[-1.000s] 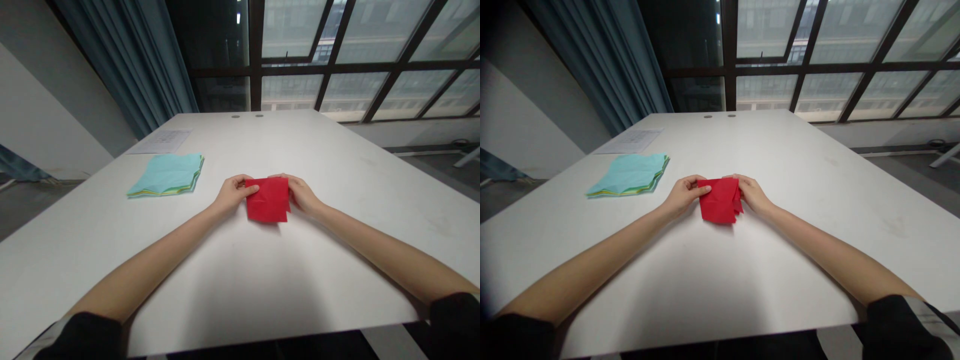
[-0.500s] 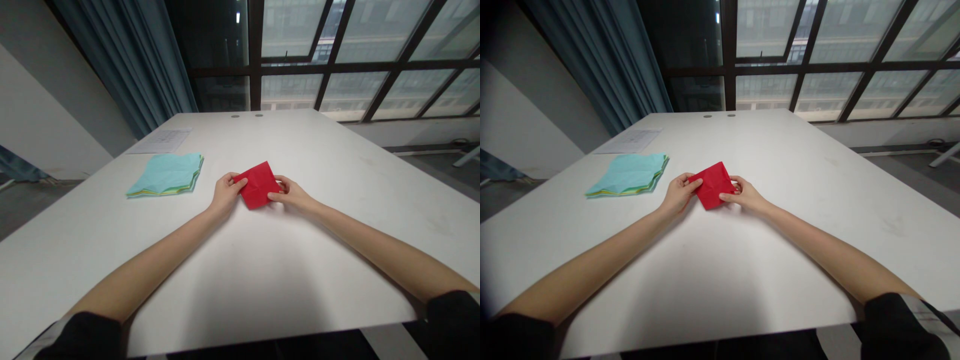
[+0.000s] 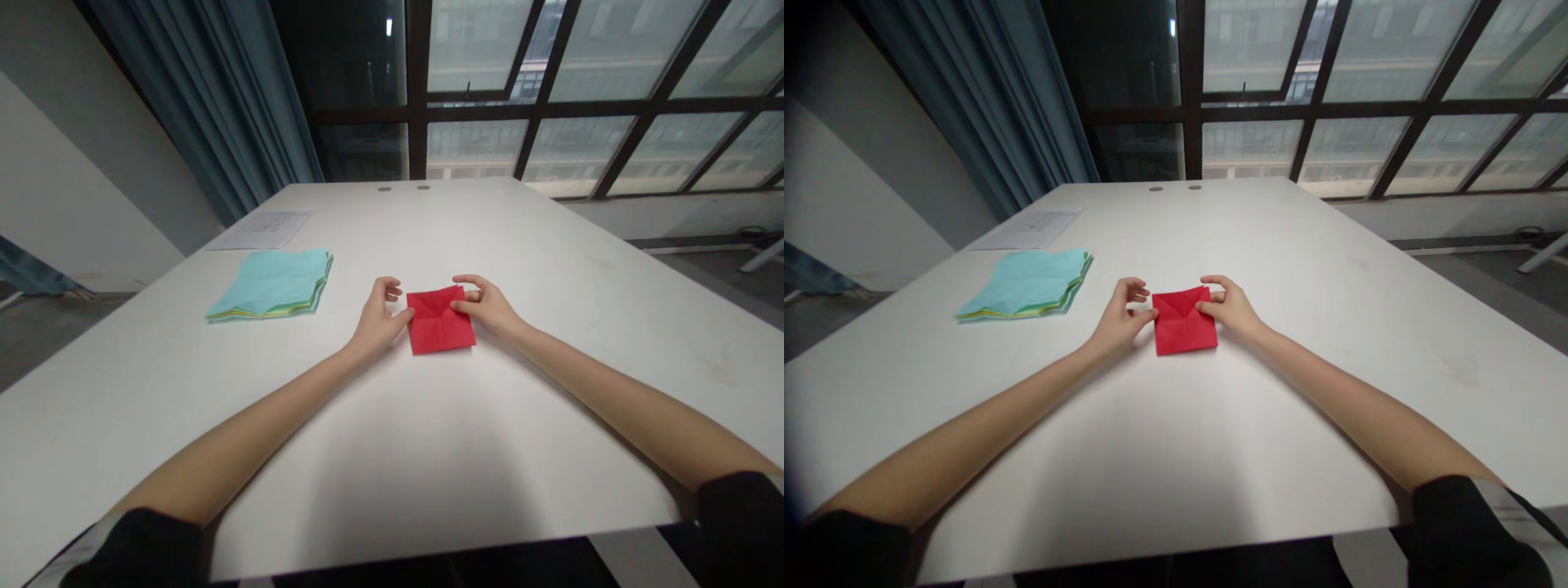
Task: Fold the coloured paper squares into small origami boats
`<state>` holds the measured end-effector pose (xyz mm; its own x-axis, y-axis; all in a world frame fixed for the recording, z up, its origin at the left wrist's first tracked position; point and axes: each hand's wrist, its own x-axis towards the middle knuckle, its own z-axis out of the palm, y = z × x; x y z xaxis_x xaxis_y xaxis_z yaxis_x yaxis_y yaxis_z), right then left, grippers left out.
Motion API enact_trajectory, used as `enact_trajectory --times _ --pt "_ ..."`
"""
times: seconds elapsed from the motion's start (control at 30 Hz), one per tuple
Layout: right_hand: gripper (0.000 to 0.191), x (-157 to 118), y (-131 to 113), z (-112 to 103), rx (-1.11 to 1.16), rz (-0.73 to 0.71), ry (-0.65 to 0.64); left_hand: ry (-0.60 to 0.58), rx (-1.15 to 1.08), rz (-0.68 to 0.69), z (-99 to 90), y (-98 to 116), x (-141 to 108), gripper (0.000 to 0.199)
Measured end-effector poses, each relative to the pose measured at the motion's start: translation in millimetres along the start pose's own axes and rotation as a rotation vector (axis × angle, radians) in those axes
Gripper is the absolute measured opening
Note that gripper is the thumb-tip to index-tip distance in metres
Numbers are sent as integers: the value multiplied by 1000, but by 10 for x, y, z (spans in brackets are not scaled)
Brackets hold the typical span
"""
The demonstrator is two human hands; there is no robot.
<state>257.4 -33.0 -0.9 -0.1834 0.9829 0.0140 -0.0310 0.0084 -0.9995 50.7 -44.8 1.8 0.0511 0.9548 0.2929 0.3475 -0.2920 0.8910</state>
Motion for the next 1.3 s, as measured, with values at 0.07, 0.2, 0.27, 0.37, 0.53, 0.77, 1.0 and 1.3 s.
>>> enact_trajectory --times 0.07,0.2,0.27,0.37,0.53,0.77,1.0,1.3 --pt "52 22 23 -45 -121 -8 -48 -68 249 241 -39 0 -27 35" --pt "48 42 78 -86 -361 -94 -62 -354 533 523 -81 5 -77 18" --pt "47 40 100 -89 -460 -146 -52 -444 598 560 -76 -23 -81 21" --pt "53 38 130 -105 -596 -230 -80 -443 652 527 -65 -85 -61 24" --pt "52 98 203 -206 -942 -360 -83 -372 721 458 -92 -151 -6 25" --pt "31 174 228 -298 -1037 -362 -106 -251 564 327 -126 -242 46 27" --pt "19 109 143 -242 -999 -442 -87 -190 781 379 -131 -219 42 24" --pt "36 58 125 -217 -1005 -533 -249 -246 788 502 -125 -142 3 17"
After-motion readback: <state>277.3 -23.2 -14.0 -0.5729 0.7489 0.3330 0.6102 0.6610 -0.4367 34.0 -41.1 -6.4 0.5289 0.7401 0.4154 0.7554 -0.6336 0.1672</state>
